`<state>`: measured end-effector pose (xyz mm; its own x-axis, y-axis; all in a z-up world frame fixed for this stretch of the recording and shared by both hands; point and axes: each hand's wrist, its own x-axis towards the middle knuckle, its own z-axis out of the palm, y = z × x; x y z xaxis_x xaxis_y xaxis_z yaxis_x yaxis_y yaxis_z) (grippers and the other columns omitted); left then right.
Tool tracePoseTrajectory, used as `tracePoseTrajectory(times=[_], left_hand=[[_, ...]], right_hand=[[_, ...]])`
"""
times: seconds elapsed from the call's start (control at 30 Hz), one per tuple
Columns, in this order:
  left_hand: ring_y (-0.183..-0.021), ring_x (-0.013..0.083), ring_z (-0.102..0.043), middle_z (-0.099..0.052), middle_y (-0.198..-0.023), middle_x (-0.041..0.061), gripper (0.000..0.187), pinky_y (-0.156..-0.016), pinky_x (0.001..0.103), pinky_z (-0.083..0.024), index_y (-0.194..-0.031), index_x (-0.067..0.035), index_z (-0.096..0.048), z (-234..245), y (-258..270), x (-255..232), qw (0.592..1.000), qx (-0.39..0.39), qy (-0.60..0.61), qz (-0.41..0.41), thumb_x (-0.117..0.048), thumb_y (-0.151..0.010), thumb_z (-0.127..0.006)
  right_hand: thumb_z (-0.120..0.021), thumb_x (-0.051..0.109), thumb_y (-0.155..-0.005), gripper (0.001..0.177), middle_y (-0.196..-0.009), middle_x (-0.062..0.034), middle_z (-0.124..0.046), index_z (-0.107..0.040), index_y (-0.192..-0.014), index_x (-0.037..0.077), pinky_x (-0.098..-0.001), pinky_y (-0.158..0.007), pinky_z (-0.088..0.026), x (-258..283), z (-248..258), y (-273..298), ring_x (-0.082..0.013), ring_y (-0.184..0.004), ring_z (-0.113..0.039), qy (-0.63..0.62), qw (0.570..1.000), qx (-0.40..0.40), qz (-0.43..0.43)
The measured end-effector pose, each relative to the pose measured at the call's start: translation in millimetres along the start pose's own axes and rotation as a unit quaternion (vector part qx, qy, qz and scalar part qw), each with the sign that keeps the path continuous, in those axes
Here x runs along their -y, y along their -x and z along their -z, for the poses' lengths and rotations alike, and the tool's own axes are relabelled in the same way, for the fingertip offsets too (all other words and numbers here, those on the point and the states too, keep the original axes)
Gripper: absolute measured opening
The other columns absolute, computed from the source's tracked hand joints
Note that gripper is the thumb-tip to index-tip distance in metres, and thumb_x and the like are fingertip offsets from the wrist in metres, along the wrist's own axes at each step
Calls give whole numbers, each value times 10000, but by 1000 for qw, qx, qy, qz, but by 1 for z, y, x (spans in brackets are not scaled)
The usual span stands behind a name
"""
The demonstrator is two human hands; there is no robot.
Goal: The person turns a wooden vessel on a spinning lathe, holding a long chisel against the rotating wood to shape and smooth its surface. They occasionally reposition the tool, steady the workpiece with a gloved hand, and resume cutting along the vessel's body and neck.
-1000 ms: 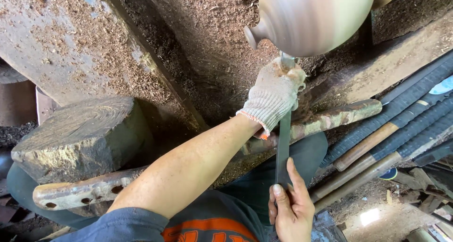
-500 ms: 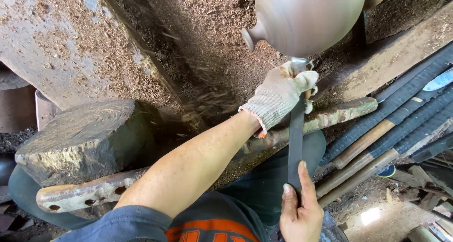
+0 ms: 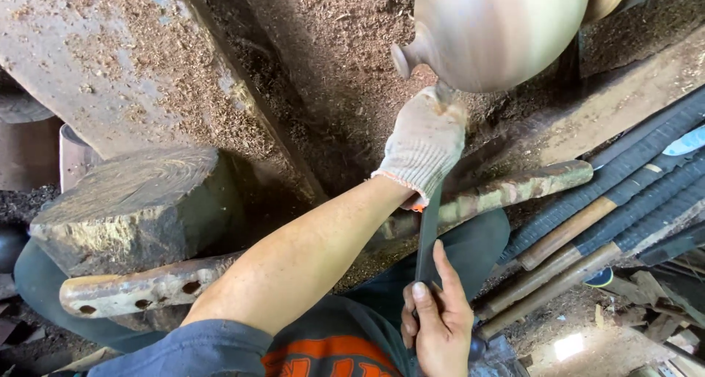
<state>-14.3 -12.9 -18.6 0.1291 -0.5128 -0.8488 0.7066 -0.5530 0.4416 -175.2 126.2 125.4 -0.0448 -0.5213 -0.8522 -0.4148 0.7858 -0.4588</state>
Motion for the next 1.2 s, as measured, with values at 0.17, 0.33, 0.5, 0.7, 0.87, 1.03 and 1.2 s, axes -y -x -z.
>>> tracePoseTrajectory(times=[0.17,0.33,0.5,0.7,0.87,1.03,1.2], left_hand=[[-823,387,-699,-709,-837,215,268,-785,468,-547,-1011,-13,-660,7,12,-3,931,-98,-303,-179,-232,-965,-513],[-876,398,-729,-727,-865,226,272,-812,464,-573,-1028,-22,-650,5,18,-18,938,-102,-313,-105,-255,-960,-527],[-911,398,-715,-734,-918,204,282,-818,472,-563,-1075,-74,-669,7,26,-27,923,-148,-348,-66,-229,-847,-609],[-862,374,-724,-732,-887,183,323,-772,480,-568,-1178,-109,-637,6,30,-23,912,-162,-367,-88,-210,-877,-577],[-630,252,-656,-641,-706,118,209,-640,374,-549,-1036,0,-640,21,76,-30,957,-95,-215,-167,-181,-990,-547],[-541,196,-602,-623,-672,57,154,-523,347,-554,-1028,-42,-657,35,62,-7,992,-58,113,23,-182,-966,-634],[-472,209,-624,-636,-625,68,148,-456,356,-521,-1003,-56,-650,34,46,-14,985,-66,152,50,-190,-940,-650]], right_hand=[[-551,83,-935,651,-665,-70,-525,-416,-1557,220,-261,-317,-362,-3,6,-3,-108,-411,-427,-53,998,25,-24],[-550,81,-943,651,-684,-81,-510,-416,-1566,214,-258,-314,-358,-11,8,-7,-112,-419,-418,-113,992,59,-22],[-539,83,-961,641,-693,-79,-497,-411,-1578,202,-246,-313,-349,-20,15,-14,-106,-426,-413,-150,984,97,-16],[-541,96,-967,654,-722,-87,-511,-371,-1589,203,-243,-322,-364,-24,31,-24,-104,-430,-424,-233,955,179,-31],[-575,28,-892,706,-664,-88,-557,-419,-1547,240,-254,-336,-363,-26,50,-7,-122,-406,-443,0,996,87,-21],[-608,-3,-917,654,-703,-65,-606,-494,-1531,191,-246,-462,-414,-23,41,-7,-117,-496,-488,180,979,38,83],[-633,50,-924,606,-757,-150,-693,-498,-1503,165,-281,-584,-551,-3,24,-9,-170,-562,-665,324,921,4,215]])
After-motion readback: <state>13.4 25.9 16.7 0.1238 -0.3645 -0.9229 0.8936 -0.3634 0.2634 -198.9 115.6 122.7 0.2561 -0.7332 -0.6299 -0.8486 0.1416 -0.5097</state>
